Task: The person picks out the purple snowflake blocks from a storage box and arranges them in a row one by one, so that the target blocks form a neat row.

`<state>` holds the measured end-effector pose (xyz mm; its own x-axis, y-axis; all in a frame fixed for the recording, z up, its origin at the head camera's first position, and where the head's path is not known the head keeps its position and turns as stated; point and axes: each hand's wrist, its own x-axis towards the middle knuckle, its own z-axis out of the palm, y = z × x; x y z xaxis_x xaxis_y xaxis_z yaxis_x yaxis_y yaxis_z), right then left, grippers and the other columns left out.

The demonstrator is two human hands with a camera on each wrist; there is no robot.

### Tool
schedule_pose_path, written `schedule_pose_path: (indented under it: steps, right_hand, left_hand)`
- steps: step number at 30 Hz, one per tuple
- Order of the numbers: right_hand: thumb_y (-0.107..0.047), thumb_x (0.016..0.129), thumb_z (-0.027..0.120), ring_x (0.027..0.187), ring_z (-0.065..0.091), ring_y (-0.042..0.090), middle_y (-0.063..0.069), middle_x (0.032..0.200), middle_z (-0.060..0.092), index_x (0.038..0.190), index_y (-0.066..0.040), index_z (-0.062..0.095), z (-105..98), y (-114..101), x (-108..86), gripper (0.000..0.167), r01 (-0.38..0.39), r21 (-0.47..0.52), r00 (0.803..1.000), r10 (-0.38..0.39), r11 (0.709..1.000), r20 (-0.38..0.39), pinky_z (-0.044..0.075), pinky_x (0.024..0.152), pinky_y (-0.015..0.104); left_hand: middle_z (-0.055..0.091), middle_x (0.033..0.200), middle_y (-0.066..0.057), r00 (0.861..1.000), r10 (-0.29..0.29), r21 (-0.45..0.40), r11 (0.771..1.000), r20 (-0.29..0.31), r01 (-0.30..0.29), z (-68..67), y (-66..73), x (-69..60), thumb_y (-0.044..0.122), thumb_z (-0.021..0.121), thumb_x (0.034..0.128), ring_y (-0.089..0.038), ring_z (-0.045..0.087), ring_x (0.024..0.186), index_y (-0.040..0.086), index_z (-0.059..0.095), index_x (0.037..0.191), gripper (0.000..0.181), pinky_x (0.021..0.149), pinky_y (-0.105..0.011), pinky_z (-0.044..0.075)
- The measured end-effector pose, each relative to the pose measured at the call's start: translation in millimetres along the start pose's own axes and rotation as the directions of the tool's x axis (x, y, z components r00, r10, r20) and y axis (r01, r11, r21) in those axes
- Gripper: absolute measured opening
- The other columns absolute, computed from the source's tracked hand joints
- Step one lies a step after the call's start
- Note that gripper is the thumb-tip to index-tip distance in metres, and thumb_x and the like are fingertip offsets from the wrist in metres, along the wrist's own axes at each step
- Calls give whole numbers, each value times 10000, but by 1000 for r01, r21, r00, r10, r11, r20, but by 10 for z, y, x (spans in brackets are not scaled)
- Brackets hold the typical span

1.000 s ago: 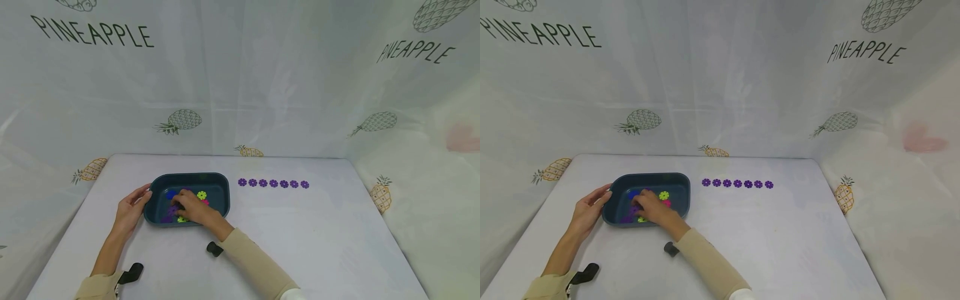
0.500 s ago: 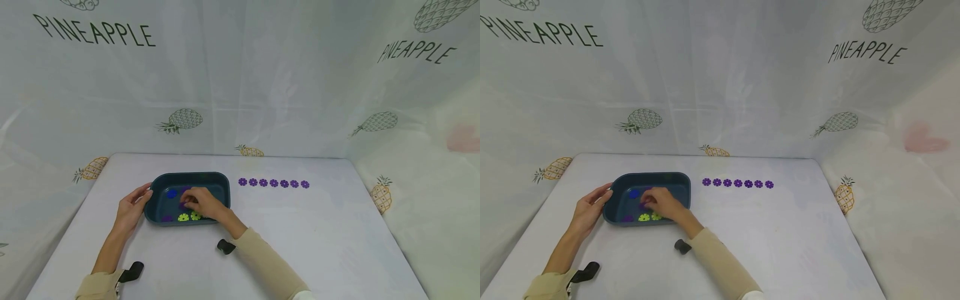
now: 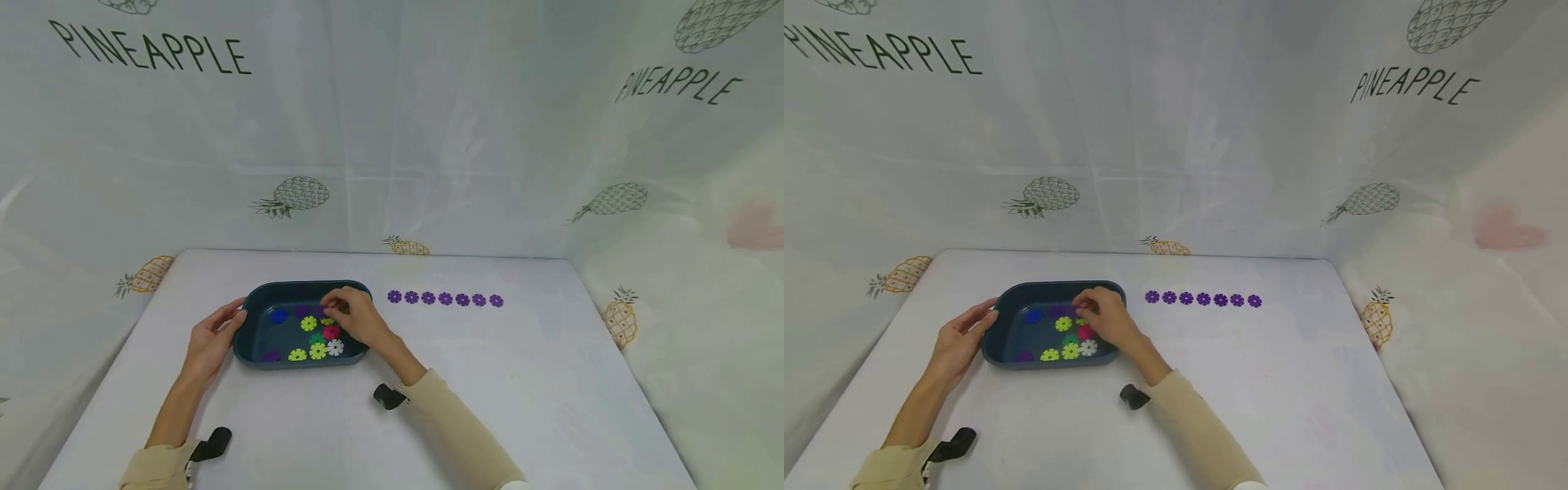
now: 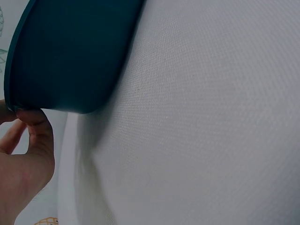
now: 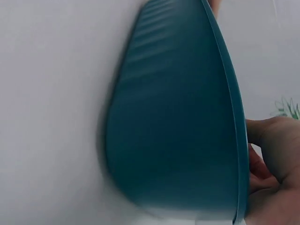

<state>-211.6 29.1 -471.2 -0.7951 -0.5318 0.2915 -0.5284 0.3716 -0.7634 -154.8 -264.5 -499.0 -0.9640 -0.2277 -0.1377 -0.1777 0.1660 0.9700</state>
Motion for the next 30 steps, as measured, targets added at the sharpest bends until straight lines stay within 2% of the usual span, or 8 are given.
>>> schedule_pose_path:
  steps: [5,9,16,23,30]
  right_hand:
    - [-42,974,703,923,627,171,92,1019,687,1106,-5,729,-107,37,-43,139,-77,6,995,77,997,-62,539,809,177]
    - [-55,975,708,913,637,178,86,1005,691,1109,-20,733,-201,75,-73,141,-67,32,986,71,997,-152,557,799,206]
    - [-61,973,711,982,667,211,86,1058,702,1137,-43,731,-360,185,-140,166,-69,95,944,96,993,-316,584,857,281]
    - [-53,961,721,994,681,246,102,1058,707,1122,-36,734,-522,322,-213,163,-74,162,913,132,984,-385,592,842,300]
    - [-7,959,706,1027,675,355,200,1079,703,1137,45,718,-726,414,-333,186,-123,174,883,188,977,-430,583,873,468]
  left_hand:
    - [516,1200,91,1000,-1,0,1000,3,1,-5,-2,9,354,649,1025,51,563,983,56,496,1518,597,779,-98,497]
    - [529,1160,113,1000,-5,-40,999,4,5,-6,-4,13,326,666,1018,52,570,965,55,509,1509,583,760,-98,492]
    - [520,1152,120,1000,-11,-48,999,18,12,-11,3,-2,329,658,1022,54,557,970,53,493,1519,592,759,-89,482]
    - [520,1163,106,1000,-9,-85,996,27,11,-13,8,-17,328,664,1018,51,569,986,59,490,1522,598,758,-96,486]
    - [536,1161,101,999,12,-98,995,30,-9,-13,9,-45,353,680,1004,53,587,977,89,534,1498,579,762,-96,499]
